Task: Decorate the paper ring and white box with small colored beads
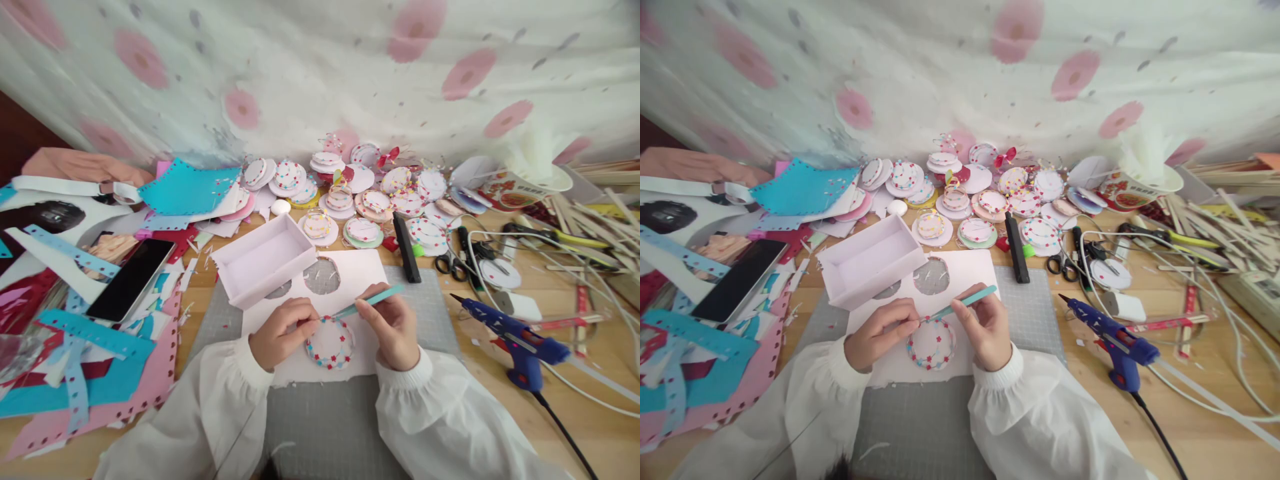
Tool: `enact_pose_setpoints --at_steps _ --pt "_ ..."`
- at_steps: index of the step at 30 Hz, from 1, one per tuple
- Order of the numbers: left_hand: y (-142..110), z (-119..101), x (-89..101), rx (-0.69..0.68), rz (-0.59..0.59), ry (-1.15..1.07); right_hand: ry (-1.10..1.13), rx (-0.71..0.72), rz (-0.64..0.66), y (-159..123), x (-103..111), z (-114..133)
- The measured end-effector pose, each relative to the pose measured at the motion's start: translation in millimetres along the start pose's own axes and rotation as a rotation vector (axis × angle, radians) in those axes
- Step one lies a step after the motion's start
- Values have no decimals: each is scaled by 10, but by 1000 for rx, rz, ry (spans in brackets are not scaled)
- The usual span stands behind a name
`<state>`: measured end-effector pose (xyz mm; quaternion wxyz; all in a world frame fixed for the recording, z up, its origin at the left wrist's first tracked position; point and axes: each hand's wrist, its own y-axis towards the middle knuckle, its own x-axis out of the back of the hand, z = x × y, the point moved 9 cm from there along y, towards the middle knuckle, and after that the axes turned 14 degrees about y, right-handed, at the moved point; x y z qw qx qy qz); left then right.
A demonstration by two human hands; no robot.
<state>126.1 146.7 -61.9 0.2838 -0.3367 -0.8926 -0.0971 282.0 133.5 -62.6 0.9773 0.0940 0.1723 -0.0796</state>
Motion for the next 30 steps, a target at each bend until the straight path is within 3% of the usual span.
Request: enact_pose_setpoints --at_steps 6,13,16,19,25,30 --pt "-4 7 4 0 -11 -23 149 -233 -20 3 35 -234" --pt "-3 12 0 19 -14 -53 263 -206 -276 11 253 -222" --pt "-9 32 -2 24 -17 -44 290 -182 -326 30 306 -216" --pt "-10 31 -8 12 -8 -30 224 -177 -293 41 286 -214" --pt "-2 -38 -5 -13 19 26 79 -205 -72 15 66 -242" --pt "2 -70 -10 -33 24 51 52 -214 -20 8 30 -269"
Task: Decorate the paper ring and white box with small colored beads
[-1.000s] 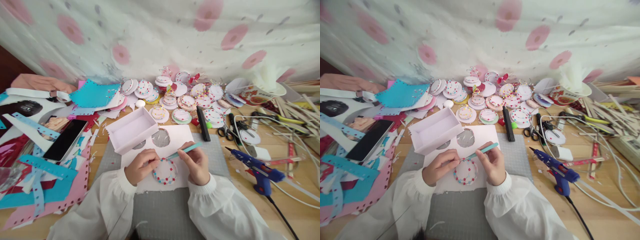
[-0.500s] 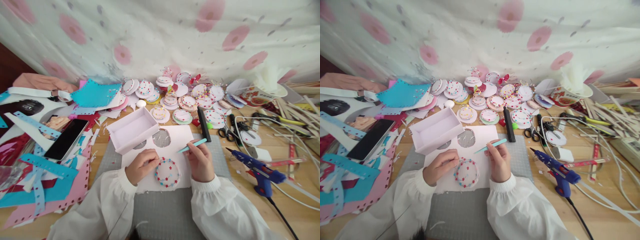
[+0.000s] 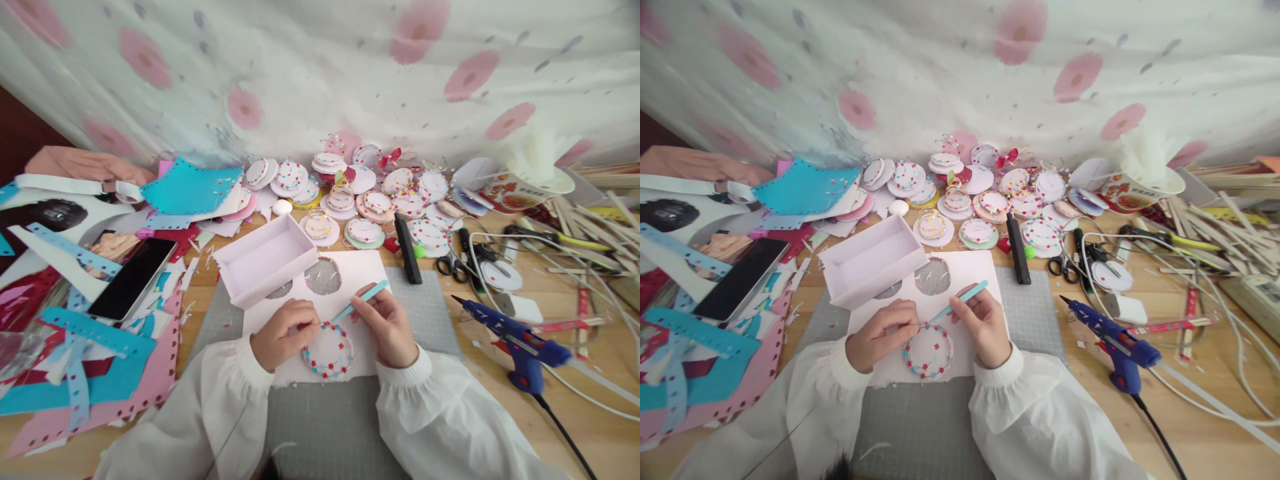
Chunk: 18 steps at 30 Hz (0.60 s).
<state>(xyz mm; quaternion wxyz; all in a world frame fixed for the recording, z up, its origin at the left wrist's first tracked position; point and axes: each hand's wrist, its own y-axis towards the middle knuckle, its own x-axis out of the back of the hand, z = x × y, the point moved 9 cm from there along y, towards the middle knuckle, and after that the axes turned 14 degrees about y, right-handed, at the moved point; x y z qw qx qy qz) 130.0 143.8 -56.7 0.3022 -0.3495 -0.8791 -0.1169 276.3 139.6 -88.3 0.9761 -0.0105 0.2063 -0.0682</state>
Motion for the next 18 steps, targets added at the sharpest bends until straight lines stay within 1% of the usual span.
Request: enact_pose_setpoints --at_steps 12,15,18 --pt "-2 -25 -7 -39 5 42 8 15 14 -4 -9 -11" --pt "-3 -15 -16 -45 5 59 -17 67 18 -19 -31 54" --pt "-4 -1 -22 -41 0 82 -88 170 47 -59 -85 188"
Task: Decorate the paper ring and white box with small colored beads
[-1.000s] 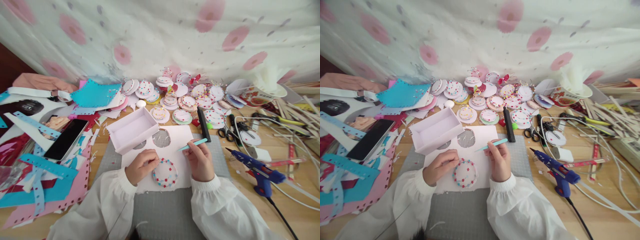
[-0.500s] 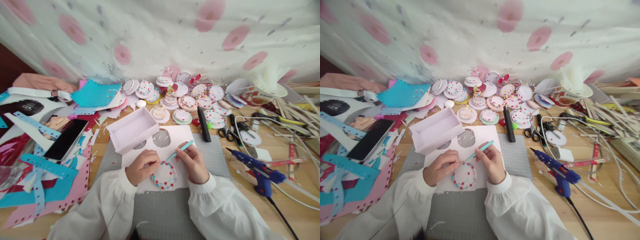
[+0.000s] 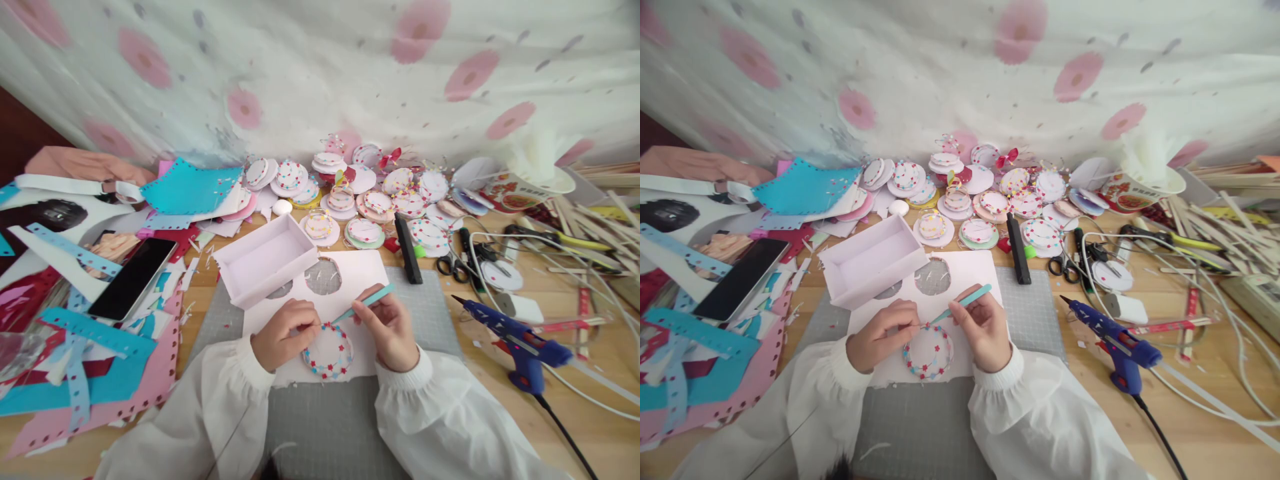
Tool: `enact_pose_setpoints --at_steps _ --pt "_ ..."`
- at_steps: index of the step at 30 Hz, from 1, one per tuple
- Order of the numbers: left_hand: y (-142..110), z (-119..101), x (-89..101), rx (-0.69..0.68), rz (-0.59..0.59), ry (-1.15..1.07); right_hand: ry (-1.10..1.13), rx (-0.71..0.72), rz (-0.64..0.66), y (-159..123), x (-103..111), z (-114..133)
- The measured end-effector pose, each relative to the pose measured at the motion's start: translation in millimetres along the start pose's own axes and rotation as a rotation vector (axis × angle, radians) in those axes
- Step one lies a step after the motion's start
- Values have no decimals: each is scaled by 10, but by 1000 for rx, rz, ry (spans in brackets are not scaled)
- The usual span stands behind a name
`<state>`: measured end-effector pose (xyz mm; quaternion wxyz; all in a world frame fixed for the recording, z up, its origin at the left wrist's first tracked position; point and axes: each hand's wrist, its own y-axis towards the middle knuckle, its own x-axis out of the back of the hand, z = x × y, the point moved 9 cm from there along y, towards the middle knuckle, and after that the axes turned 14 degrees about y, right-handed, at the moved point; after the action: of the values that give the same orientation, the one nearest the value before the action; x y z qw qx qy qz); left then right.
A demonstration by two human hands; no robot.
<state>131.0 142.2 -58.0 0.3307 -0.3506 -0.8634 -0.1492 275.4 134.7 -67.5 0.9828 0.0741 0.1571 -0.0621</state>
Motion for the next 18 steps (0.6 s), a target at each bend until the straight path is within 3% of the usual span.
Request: enact_pose_setpoints --at_steps 7,18 --pt "9 -18 5 -8 -6 14 -143 234 173 -91 -160 253" --pt "6 -24 0 -18 0 24 -75 71 14 -53 37 30"
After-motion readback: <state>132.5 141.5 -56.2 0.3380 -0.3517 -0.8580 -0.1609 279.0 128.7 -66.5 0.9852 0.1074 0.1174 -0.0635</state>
